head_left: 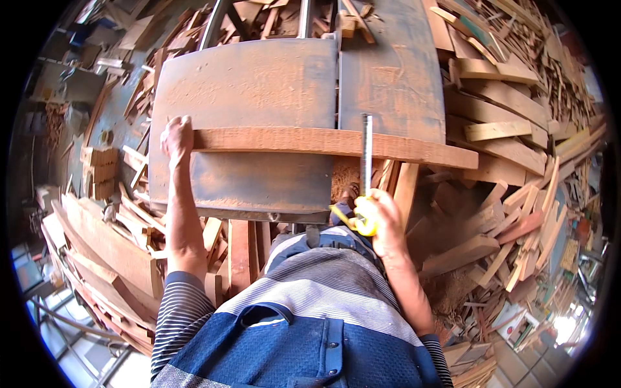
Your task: The person selects various pieces of wood from a large pile, places them on a table, and measures their length and width with a tape measure.
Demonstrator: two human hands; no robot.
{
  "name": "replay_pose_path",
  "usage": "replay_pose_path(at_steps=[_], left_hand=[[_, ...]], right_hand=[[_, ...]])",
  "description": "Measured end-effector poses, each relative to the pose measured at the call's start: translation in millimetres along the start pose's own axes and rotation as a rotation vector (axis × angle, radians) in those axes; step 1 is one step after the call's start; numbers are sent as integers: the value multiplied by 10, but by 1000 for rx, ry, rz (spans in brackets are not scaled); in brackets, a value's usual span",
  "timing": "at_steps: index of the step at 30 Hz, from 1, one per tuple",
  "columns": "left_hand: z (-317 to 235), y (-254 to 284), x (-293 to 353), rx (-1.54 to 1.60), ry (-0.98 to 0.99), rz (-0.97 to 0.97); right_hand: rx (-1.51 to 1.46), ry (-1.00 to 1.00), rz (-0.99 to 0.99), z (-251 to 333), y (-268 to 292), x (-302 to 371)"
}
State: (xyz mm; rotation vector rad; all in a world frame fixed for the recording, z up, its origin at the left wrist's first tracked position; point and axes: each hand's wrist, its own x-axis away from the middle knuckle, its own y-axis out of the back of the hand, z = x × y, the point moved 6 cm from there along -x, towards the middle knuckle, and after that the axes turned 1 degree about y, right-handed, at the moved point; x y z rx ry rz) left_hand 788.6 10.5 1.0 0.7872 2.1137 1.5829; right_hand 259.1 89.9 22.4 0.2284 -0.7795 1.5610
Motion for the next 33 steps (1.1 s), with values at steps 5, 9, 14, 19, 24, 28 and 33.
replay_pose_path(at_steps=[5, 9, 14, 19, 24, 28, 33], left_hand=[[70, 32, 21, 5, 14, -58], [32, 43, 35, -10, 45, -6], [65, 11, 21, 0, 59, -13], [94, -5, -3, -6, 68, -16], [128, -36, -30, -6, 71, -8], [106, -33, -28, -14, 61, -5], [101, -18, -19, -21, 56, -1]], right_hand=[[17, -261, 308, -420, -978, -53], [41, -321, 313, -608, -1359, -148], [84, -309, 286, -762, -1576, -182], [80, -243, 191, -869, -1586, -179], [75, -234, 163, -917, -1625, -153], [108, -217, 160, -991, -1623, -126], [143, -212, 162, -1051, -1607, -144]])
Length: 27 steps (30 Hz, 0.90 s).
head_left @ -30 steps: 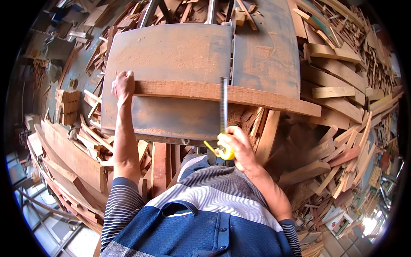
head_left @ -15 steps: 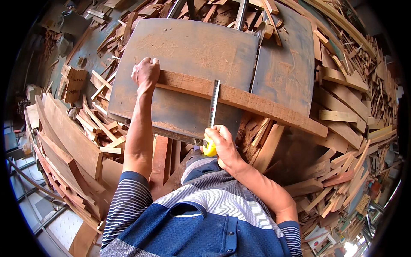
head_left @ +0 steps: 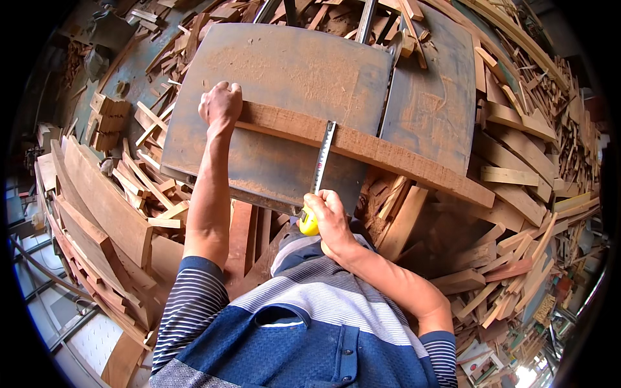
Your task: The person selects various pieces of wood from a large pile, places them on a table, and measures their length and width with a tape measure.
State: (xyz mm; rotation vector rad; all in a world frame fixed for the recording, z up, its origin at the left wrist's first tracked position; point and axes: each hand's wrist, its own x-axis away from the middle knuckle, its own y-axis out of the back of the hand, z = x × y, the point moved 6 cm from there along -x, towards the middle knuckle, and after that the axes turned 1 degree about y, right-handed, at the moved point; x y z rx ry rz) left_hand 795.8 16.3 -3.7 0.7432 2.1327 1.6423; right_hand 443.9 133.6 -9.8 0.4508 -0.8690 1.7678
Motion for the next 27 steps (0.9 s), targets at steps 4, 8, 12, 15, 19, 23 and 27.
replay_pose_path(at_steps=[4, 8, 12, 15, 19, 23, 27], left_hand=[[12, -13, 2, 4, -15, -17], [-15, -13, 6, 6, -31, -34], [14, 3, 10, 7, -29, -31], [23, -13, -8, -4, -29, -25], [-8, -12, 5, 3, -25, -22], [-2, -20, 1, 4, -23, -31], [-16, -24, 0, -1, -25, -28]], right_hand=[[-2, 0, 5, 23, -23, 22], [13, 5, 7, 16, -2, 8], [20, -2, 11, -8, -13, 2], [35, -6, 15, -31, 6, -24], [42, -7, 10, -51, 30, -57], [80, 15, -3, -50, 45, -82], [55, 0, 14, -37, 38, -81]])
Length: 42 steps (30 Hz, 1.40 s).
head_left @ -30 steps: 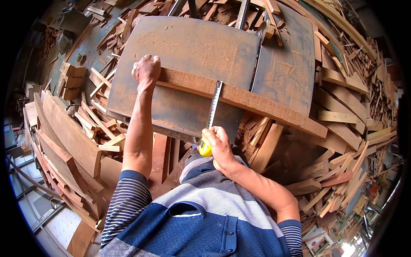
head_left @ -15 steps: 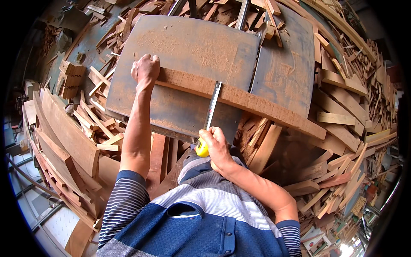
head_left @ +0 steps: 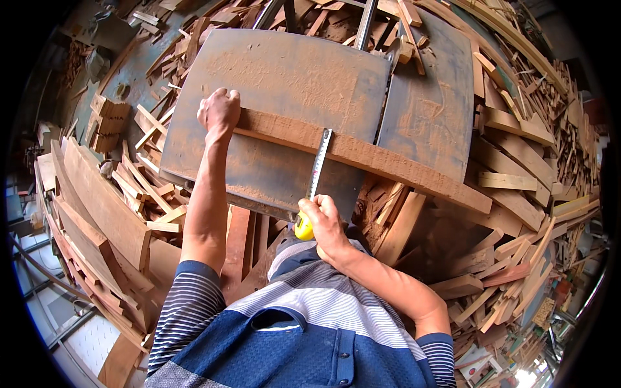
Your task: The person selects various pieces of wood from a large pile, places them on a table, and measures their length and width with a tape measure.
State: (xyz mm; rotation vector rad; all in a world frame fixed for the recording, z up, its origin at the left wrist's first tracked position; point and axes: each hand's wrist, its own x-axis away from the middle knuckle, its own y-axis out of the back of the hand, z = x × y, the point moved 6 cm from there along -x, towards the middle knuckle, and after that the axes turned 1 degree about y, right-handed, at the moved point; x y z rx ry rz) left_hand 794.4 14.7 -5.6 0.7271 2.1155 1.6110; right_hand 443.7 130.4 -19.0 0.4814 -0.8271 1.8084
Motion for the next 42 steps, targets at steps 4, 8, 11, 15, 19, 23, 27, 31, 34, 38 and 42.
replay_pose_path(at_steps=[4, 8, 11, 15, 19, 23, 27, 31, 34, 38, 42], left_hand=[[41, -10, -17, 4, 8, -17], [65, 3, -23, 6, 12, 0], [27, 13, -22, -2, -1, -7], [-106, 56, -2, -19, -28, 1], [69, 16, -5, 47, 2, 6], [1, -8, 10, 51, -64, -16], [-66, 27, 51, 60, -65, -16], [3, 13, 39, 87, -86, -56], [17, 33, 98, 66, -94, -50], [142, 90, 260, 141, -115, -127], [350, 87, 458, 173, -81, -163]], right_hand=[[21, 16, -18, -22, 13, -34], [7, 19, -23, -18, -18, -28], [-6, 20, -27, 15, -22, -15], [-22, 63, 12, 170, 13, -18], [170, 344, 41, 721, 251, 112], [52, 296, -33, 983, 1042, 391], [-64, 182, -173, 594, 1946, 728], [-333, 189, -419, 267, 2623, 912], [-456, 229, -516, 208, 2939, 944], [-520, 280, -462, 267, 3182, 886], [-525, 268, -525, 289, 3456, 781]])
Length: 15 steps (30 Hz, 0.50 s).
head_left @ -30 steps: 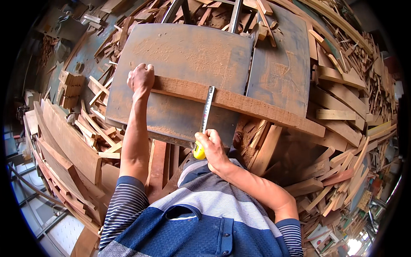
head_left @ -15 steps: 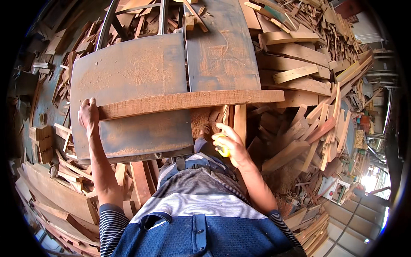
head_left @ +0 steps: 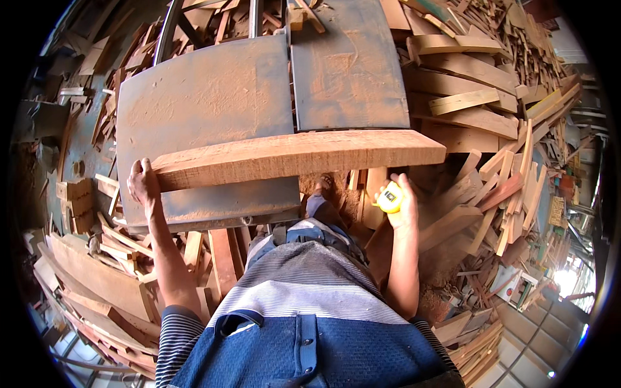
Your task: The person selects various pieces of wood from a large pile, places them on a table, and measures their length and width with a tape measure.
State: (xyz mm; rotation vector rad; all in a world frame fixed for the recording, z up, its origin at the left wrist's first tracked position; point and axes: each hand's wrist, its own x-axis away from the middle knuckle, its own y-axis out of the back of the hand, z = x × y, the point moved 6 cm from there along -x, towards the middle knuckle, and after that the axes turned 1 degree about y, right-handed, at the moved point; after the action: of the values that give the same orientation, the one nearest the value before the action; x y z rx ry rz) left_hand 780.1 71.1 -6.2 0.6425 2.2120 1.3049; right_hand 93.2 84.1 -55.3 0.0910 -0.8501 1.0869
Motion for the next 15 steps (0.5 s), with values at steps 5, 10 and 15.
replay_pose_path(at_steps=[5, 10, 15], left_hand=[[527, -38, 457, 38, 26, -7], [830, -221, 905, -20, -197, -59], [913, -424, 1022, -157, -216, -53]], right_hand=[[-185, -92, -3, -93, 63, -105], [-235, -270, -59, -647, 436, -262], [-248, -297, -68, -875, 562, -455]])
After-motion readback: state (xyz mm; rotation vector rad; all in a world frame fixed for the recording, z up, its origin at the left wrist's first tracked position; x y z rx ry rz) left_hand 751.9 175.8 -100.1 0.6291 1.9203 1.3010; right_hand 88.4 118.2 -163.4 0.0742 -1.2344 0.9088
